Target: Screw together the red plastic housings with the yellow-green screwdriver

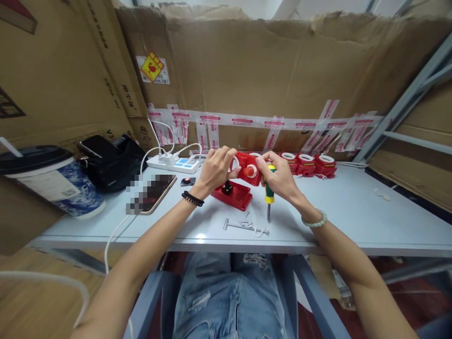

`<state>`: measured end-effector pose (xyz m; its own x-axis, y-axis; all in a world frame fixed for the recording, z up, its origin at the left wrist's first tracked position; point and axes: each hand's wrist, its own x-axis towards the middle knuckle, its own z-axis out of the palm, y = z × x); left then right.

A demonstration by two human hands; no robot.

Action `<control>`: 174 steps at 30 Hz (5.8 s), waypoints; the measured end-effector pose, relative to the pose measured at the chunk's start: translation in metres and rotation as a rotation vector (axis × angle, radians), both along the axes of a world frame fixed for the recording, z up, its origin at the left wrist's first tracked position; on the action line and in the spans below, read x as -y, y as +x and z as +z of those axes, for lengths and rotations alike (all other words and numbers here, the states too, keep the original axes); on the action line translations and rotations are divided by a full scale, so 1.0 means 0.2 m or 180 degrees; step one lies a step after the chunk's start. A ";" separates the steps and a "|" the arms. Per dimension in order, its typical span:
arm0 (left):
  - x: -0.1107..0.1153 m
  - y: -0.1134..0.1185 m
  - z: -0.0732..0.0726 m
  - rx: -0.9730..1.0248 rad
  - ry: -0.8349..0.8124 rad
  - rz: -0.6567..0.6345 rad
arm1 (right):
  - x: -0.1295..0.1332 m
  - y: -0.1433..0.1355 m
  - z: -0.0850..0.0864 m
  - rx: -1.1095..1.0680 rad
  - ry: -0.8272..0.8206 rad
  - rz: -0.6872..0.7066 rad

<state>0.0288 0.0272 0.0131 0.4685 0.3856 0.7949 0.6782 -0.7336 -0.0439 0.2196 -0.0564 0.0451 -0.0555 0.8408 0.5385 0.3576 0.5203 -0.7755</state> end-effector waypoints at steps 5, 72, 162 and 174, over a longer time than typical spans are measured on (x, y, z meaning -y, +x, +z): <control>0.02 0.01 -0.01 0.0098 0.0035 0.0119 | 0.00 0.00 0.01 -0.0264 -0.0109 -0.0069; 0.15 -0.05 -0.03 0.1471 -0.2802 -0.2688 | -0.09 0.04 -0.07 0.1901 0.0406 -0.0223; -0.25 -0.07 -0.12 -0.1282 -0.1391 0.0539 | -0.12 0.17 -0.06 0.3343 -0.0877 -0.0331; -0.22 0.28 -0.11 -0.0648 -0.1260 0.0653 | -0.19 0.25 -0.06 0.2960 -0.0488 -0.0737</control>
<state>0.0854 0.0703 -0.0090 0.4819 0.7403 0.4687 0.8171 -0.5729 0.0648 0.2694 -0.0177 0.0334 -0.2281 0.9418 0.2468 0.9430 0.2768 -0.1847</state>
